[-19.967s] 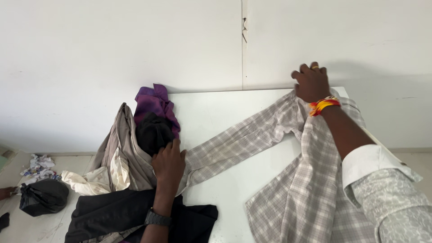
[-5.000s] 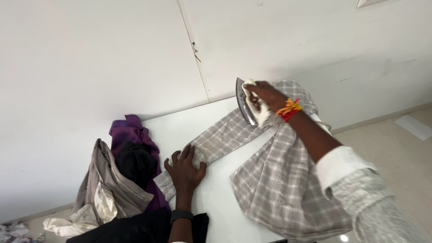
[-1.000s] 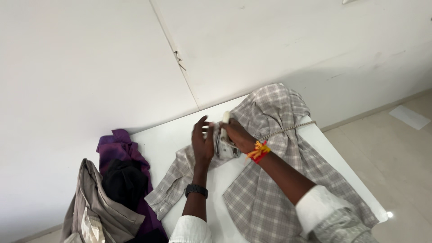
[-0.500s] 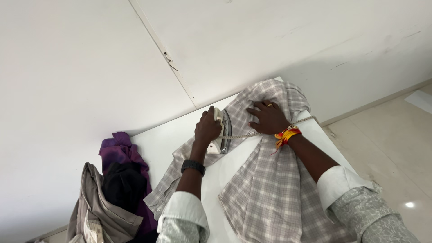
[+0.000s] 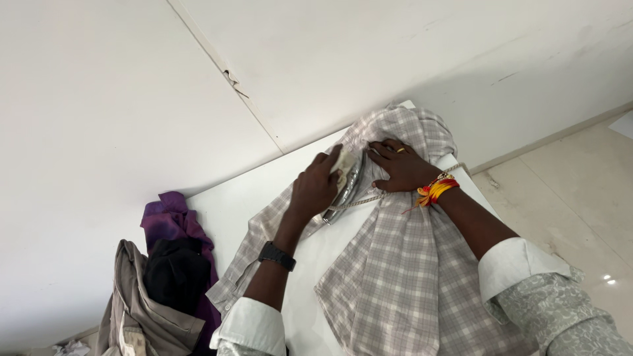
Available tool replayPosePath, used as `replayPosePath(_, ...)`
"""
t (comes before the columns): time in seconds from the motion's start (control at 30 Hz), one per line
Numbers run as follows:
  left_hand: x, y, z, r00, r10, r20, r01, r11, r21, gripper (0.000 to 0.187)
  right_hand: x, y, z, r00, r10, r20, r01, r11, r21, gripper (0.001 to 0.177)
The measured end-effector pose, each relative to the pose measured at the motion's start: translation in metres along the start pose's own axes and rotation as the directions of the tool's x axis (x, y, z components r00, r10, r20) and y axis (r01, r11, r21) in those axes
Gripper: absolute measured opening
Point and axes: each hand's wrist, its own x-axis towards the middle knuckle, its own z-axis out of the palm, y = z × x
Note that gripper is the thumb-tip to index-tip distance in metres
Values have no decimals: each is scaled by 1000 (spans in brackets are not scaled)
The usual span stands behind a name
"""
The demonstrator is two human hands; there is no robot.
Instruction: The person irons a gray plaid shirt on a white table using a white electric iron. They smooth the fabric with their hands, iron the sleeves and body, and reposition the shirt to access different areas.
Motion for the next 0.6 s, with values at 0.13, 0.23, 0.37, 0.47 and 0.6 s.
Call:
replayPosePath(0.13,-14,-1,1,1000,23,16,-24,998,62,60,-4,-4,-4,999,-17,-31,17,1000,-7,93)
replayPosePath(0.23,-25,-8,-15,998,24,54,-27,999,41,60,-6,-4,-5,999,-21,-48,19,999,-35,92)
replayPosePath(0.37,-18,-5,-15,996,78,37,-80,995,56,58,-4,-5,-1,998,-39,-52,34,996,-83,92)
replayPosePath(0.47,-8,-1,-10,997,-14,82,9,998,64,56,-2,-5,-3,999,-21,-32,19,998,-60,93)
replayPosePath(0.6,-18,-9,-18,998,12,54,-16,998,65,58,-5,-9,-6,999,-5,-36,4,999,-46,93)
